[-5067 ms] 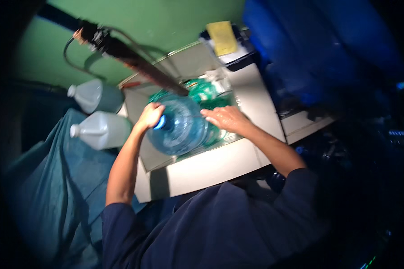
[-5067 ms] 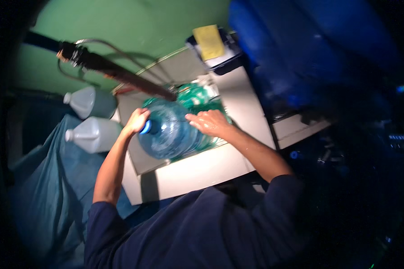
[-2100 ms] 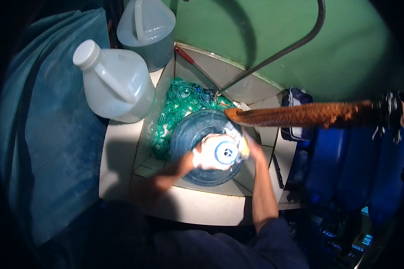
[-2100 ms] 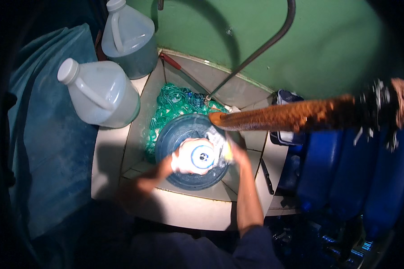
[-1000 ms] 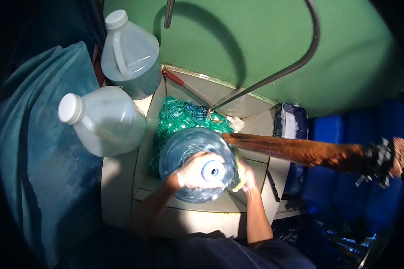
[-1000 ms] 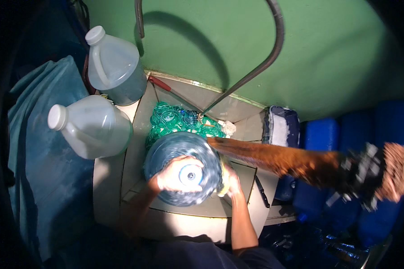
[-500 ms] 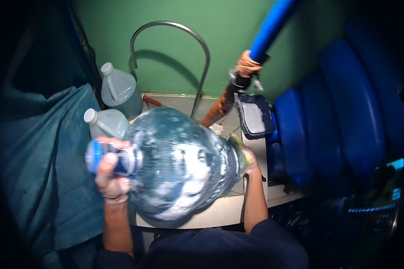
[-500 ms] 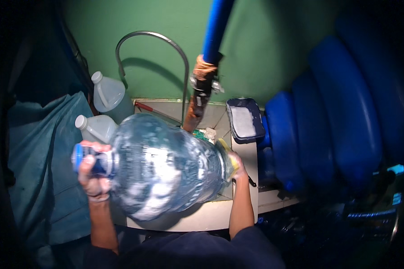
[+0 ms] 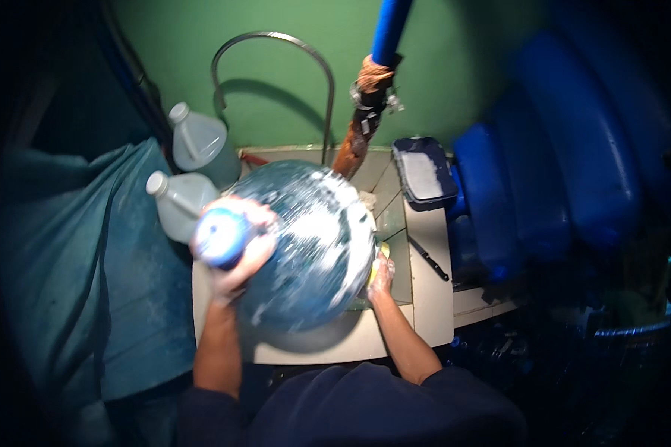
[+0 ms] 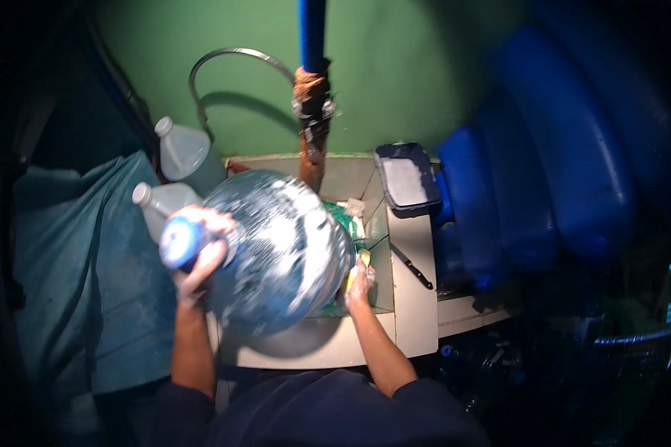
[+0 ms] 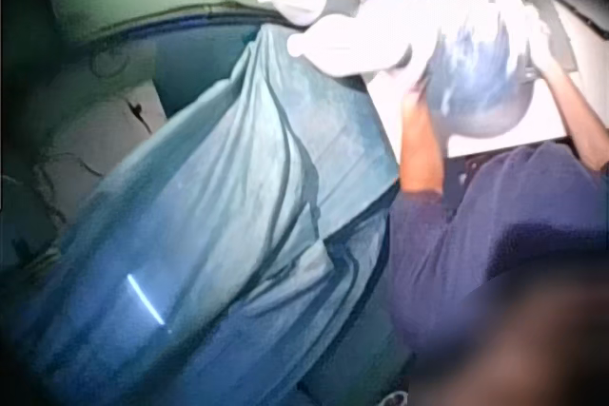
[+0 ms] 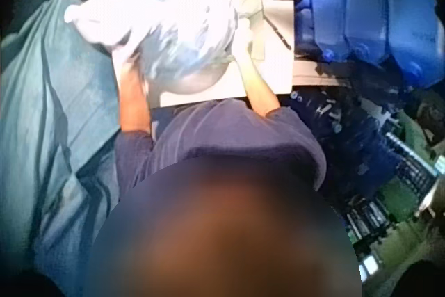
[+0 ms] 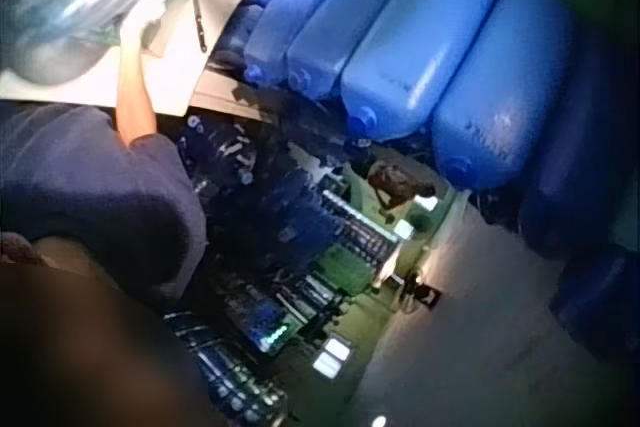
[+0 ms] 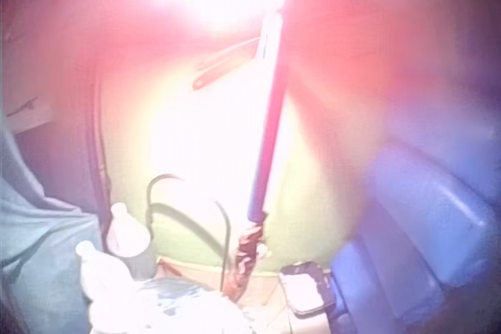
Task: The person repeatedly cleans large blue water dispenser bottles by hand. They scrub the exterior with a sponge, rinse with a hose, and wipe the interior with a cloth. The person handles multiple bottles one at a time, placing them on a tiled counter and then stacking them nearby.
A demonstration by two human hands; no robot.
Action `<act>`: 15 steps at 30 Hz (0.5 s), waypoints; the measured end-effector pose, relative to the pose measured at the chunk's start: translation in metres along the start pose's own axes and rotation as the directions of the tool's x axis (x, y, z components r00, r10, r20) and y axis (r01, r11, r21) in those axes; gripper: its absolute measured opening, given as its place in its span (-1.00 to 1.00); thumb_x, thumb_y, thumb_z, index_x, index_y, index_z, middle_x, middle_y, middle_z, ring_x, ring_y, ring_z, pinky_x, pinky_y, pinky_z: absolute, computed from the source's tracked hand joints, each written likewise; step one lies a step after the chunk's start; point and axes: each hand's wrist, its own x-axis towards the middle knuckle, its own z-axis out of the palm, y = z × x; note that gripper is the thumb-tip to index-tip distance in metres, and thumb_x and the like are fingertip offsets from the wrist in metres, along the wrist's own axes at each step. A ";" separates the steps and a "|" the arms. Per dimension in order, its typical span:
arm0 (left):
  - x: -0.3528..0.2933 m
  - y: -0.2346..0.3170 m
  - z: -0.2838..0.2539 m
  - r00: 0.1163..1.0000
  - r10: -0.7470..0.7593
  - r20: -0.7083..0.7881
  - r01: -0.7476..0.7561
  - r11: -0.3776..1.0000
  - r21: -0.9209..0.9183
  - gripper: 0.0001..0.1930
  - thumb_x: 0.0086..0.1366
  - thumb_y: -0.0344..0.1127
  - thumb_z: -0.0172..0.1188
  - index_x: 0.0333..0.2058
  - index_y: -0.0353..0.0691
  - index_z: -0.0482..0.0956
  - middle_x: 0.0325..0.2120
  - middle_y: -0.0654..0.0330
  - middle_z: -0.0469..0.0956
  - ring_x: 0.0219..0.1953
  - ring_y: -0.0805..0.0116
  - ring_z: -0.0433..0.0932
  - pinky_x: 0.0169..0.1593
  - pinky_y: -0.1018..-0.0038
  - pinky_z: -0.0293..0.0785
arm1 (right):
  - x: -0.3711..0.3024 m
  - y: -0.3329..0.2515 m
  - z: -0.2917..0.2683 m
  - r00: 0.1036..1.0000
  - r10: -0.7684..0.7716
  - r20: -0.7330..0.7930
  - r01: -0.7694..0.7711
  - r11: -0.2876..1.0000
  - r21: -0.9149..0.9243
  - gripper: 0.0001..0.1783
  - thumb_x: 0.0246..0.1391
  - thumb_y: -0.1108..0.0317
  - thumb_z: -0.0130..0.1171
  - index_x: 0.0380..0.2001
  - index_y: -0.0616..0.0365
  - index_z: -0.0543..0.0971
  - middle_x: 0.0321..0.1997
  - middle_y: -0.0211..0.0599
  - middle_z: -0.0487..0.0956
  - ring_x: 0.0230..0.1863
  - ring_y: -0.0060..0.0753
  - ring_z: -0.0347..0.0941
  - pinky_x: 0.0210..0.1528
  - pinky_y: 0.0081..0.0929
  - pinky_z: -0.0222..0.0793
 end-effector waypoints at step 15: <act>-0.060 -0.202 0.081 0.949 -0.151 -0.278 0.305 0.666 0.681 -0.38 -0.21 -0.21 0.61 -0.15 -0.17 0.50 -0.17 0.05 0.44 -0.06 0.01 0.45 0.05 0.17 0.37 | -0.067 -0.037 0.025 0.864 -0.428 0.265 0.459 0.886 -0.067 -0.61 0.15 0.07 0.16 -0.04 0.02 0.47 -0.17 -0.36 0.56 -0.25 -0.25 0.53 -0.28 -0.33 0.50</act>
